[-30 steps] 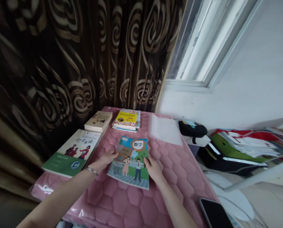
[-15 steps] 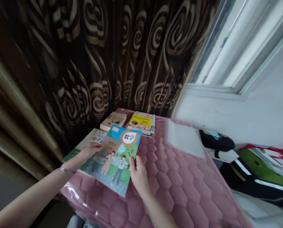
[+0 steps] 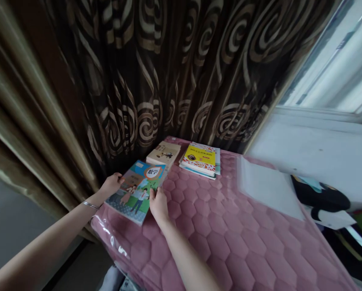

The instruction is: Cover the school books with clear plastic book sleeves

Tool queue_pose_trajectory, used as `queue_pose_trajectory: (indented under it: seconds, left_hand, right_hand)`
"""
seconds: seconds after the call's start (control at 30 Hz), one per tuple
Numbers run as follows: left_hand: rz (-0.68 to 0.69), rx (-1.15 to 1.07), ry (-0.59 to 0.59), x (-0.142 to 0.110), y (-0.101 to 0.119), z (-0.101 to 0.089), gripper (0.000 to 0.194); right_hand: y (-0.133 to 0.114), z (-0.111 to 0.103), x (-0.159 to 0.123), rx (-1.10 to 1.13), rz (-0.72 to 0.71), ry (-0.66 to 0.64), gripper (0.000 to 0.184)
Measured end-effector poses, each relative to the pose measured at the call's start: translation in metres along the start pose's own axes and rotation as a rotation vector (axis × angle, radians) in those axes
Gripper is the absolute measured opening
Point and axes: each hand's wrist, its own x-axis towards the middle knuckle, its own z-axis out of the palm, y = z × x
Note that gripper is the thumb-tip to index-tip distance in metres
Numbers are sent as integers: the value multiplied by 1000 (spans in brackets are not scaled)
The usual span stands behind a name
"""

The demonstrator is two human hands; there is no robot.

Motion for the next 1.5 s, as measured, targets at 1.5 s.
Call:
queue_pose_trajectory:
  seconds: [1.5]
  left_hand:
    - [3, 331, -106, 5, -12, 2, 31]
  right_hand:
    - [-16, -8, -16, -71, 222, -168, 27]
